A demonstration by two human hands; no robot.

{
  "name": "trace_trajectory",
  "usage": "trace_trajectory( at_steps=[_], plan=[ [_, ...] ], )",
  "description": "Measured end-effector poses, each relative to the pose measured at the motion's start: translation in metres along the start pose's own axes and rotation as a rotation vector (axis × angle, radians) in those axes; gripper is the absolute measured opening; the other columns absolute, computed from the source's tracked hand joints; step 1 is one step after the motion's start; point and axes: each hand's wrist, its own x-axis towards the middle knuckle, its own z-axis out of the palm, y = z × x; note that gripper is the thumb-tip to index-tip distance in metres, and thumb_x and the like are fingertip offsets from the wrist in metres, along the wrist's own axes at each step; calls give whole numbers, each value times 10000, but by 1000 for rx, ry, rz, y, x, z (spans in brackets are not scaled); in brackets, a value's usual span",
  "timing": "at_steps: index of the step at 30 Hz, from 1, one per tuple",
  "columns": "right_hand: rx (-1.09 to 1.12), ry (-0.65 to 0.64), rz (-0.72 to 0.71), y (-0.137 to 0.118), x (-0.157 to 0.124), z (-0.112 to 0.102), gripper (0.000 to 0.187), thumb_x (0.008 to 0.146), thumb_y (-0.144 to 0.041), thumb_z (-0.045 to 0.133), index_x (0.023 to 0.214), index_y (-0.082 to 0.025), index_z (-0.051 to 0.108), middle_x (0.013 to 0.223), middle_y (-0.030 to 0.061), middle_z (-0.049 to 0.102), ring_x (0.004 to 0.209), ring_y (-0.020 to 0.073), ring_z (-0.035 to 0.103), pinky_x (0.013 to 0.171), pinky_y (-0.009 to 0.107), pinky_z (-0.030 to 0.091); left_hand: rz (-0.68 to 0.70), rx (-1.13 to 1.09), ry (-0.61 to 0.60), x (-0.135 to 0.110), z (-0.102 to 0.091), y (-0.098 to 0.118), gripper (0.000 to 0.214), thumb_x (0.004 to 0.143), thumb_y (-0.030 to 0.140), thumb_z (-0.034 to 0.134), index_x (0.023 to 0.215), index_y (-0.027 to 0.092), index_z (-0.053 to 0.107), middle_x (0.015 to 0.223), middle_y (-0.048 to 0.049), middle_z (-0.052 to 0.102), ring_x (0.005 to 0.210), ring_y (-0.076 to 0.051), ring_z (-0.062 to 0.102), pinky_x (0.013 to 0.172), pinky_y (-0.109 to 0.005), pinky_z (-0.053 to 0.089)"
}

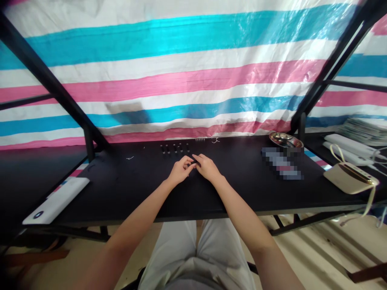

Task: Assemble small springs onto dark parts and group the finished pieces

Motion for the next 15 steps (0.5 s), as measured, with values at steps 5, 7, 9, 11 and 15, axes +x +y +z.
trace_trajectory(
  at_steps=[5, 7, 9, 11, 15],
  plan=[
    [31, 24, -70, -5, -2, -4, 359, 837, -206, 470, 1183, -179, 562, 900, 66, 592, 730, 136, 566, 710, 272, 480, -28, -50, 13, 0, -2, 3, 183, 807, 355, 516, 869, 184, 493, 657, 34, 618, 410, -52, 475, 456, -181, 385],
    [44, 31, -87, -5, -2, -4, 342, 844, -238, 470, 1165, -174, 571, 883, 65, 597, 711, 133, 563, 698, 268, 479, -33, -85, 11, 0, -3, 5, 179, 812, 352, 508, 861, 181, 482, 667, 28, 629, 396, -51, 475, 449, -183, 384],
    [55, 33, -94, -4, -3, -3, 331, 848, -250, 465, 1150, -176, 577, 870, 62, 602, 694, 130, 560, 686, 266, 479, -38, -108, 7, 0, -5, 7, 169, 811, 340, 509, 854, 181, 475, 660, 30, 629, 387, -52, 478, 443, -183, 383],
    [62, 36, -98, -4, -3, -3, 323, 850, -251, 462, 1142, -176, 579, 865, 62, 606, 694, 131, 562, 684, 268, 479, -48, -112, 7, 0, -5, 9, 164, 804, 334, 518, 846, 181, 476, 646, 34, 623, 385, -53, 480, 439, -182, 381],
    [92, 32, -116, -5, -4, -3, 284, 862, -236, 438, 1087, -169, 598, 879, 73, 613, 752, 145, 576, 716, 280, 478, -55, -86, 6, 0, -4, 9, 180, 798, 352, 530, 848, 185, 486, 656, 33, 634, 403, -55, 482, 446, -181, 378]
  ],
)
